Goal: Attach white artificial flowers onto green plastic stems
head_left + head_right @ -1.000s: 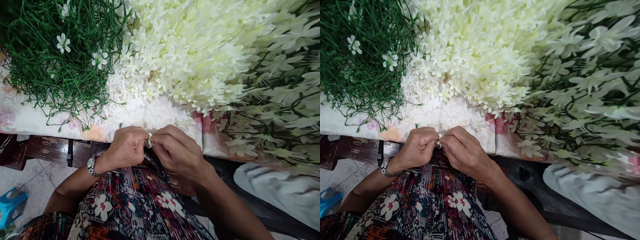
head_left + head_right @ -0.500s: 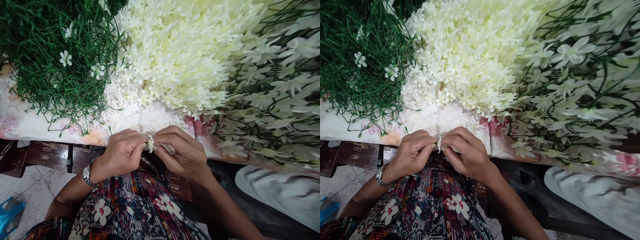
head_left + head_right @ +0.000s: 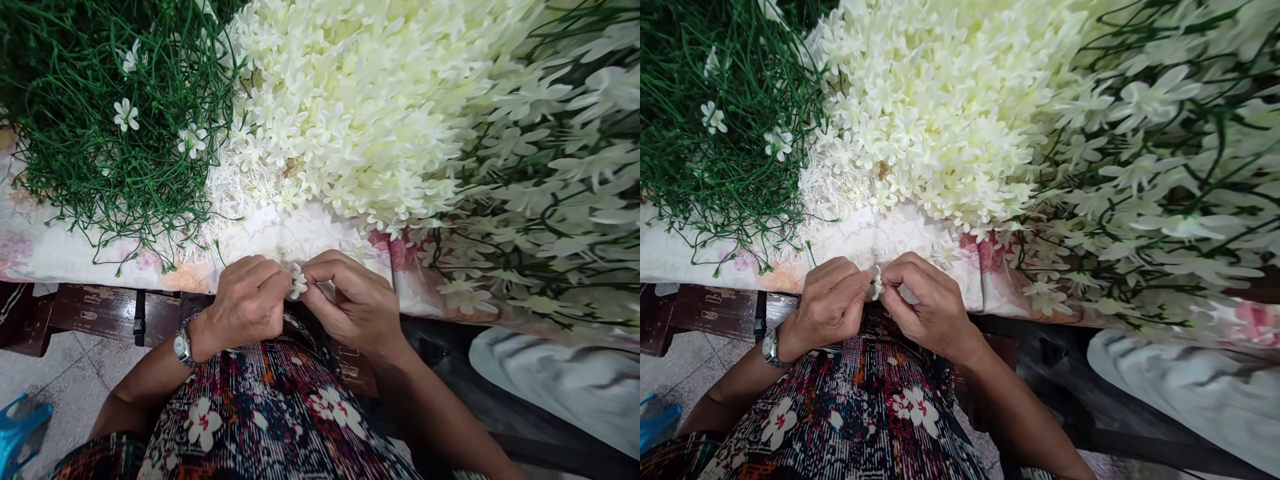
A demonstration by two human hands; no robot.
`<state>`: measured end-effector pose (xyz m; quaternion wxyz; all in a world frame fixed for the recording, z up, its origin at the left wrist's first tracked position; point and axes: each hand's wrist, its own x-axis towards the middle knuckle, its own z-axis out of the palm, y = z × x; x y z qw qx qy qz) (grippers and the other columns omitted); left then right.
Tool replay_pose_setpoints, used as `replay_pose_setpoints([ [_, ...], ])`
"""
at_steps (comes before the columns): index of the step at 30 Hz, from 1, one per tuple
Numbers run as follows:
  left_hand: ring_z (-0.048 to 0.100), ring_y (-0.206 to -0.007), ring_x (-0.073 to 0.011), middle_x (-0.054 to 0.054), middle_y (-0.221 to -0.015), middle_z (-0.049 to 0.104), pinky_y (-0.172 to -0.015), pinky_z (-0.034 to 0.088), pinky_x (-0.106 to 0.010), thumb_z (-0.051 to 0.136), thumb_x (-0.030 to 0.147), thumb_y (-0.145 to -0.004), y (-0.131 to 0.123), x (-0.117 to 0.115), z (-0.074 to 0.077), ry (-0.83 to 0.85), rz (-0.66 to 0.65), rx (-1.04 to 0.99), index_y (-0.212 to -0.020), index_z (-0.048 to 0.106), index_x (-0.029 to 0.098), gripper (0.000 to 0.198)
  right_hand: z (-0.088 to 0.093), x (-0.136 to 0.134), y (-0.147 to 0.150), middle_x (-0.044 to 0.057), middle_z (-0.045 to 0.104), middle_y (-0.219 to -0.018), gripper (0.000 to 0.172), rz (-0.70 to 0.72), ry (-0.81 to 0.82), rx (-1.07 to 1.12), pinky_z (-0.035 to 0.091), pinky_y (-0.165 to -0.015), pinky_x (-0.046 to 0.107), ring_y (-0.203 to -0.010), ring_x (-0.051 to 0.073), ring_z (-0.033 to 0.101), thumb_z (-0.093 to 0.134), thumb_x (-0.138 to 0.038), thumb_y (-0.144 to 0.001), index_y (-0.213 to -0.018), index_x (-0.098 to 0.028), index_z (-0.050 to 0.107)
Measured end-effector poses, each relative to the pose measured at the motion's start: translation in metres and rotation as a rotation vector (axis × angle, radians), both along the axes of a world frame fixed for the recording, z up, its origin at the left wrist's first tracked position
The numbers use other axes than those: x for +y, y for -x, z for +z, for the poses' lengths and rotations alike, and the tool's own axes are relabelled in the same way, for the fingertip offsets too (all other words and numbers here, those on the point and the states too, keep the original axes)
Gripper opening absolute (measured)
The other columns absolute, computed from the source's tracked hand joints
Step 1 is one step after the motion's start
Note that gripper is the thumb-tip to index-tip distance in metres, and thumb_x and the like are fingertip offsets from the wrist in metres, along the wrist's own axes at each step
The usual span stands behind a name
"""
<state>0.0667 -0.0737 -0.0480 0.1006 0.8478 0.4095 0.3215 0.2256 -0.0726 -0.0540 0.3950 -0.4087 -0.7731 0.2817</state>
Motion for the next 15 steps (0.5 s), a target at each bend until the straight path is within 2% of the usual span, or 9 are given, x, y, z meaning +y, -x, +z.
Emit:
replay_pose_setpoints([
  [7,0.04,-0.052,-0.0122,-0.001,-0.052,0.046,-0.05,0.035,-0.027,0.04,0.004,-0.073,-0.003,0.003,-0.002,-0.001,0.01,0.003,-0.059,0.048,0.016,0.021,-0.001,0.002,0.0,0.002,0.054,-0.071,0.015,0.004,-0.07,-0.04,0.044,-0.056,0.024,-0.067,0.01,0.052,0.05,-0.004,-0.073,-0.08,-0.017,0.051],
  [10,0.046,-0.057,-0.0133,-0.002,-0.058,0.051,-0.052,0.04,-0.028,0.041,0.005,-0.074,-0.004,0.002,0.006,-0.005,-0.017,0.002,-0.072,0.054,0.014,0.016,0.003,0.002,-0.004,0.001,0.054,-0.071,0.018,-0.006,-0.109,-0.059,0.044,-0.056,0.024,-0.067,0.011,0.052,0.05,-0.004,-0.072,-0.082,-0.018,0.051],
  [13,0.053,-0.073,-0.0165,-0.006,-0.078,0.06,-0.066,0.048,-0.034,0.048,0.008,-0.074,0.001,-0.007,0.018,-0.086,-0.028,-0.103,-0.095,0.053,0.015,0.023,0.007,-0.001,-0.009,0.001,0.054,-0.072,0.022,-0.029,-0.158,-0.052,0.044,-0.055,0.024,-0.067,0.011,0.053,0.053,-0.003,-0.07,-0.085,-0.02,0.052],
  [15,0.053,-0.084,-0.0192,-0.005,-0.087,0.06,-0.078,0.047,-0.041,0.051,0.012,-0.072,0.011,-0.018,0.021,-0.068,0.037,-0.218,-0.096,0.053,0.022,0.026,0.008,-0.004,-0.012,0.001,0.054,-0.071,0.024,-0.052,-0.183,-0.028,0.043,-0.054,0.024,-0.066,0.011,0.053,0.054,-0.002,-0.069,-0.085,-0.02,0.053],
])
